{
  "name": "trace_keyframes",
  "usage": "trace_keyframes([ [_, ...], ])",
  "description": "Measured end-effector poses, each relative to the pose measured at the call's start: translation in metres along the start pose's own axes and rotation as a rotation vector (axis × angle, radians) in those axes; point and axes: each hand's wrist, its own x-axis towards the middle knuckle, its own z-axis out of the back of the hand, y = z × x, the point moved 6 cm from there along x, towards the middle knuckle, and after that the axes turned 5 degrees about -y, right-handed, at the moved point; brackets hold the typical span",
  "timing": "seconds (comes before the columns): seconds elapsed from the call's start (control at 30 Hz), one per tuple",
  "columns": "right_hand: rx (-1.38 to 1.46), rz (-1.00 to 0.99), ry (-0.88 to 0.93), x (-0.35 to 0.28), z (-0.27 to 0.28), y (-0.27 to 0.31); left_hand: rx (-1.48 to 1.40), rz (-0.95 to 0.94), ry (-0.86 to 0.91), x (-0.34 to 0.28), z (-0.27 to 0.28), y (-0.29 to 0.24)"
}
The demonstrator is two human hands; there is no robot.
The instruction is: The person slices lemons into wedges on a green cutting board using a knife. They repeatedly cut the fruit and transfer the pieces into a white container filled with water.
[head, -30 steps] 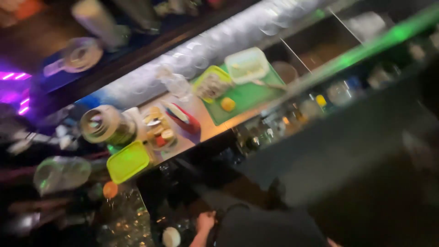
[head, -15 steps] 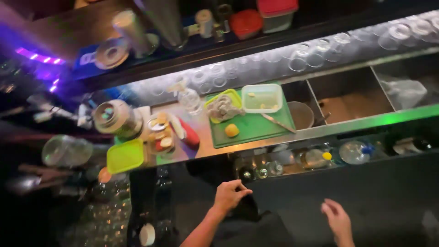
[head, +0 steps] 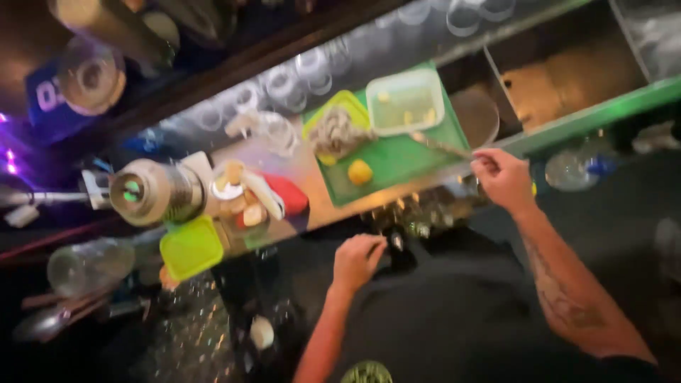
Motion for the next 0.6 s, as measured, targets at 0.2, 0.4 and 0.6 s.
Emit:
trace_keyframes([
  [0.2, -0.011, -0.064, 0.134, 0.083, -0.080, -0.006, 0.059, 0.260, -0.171, 0.009, 0.013, 0.014],
  [0.4, 0.562, -0.338, 0.207, 0.122, -0.109, 0.000, 0.152, 0.362, -0.326, 0.034, 0.014, -0.015],
  [0.6, 0.672, -0.335, 0.157, 0.160, -0.108, -0.012, 0.155, 0.467, -0.305, 0.053, -0.008, -0.032],
])
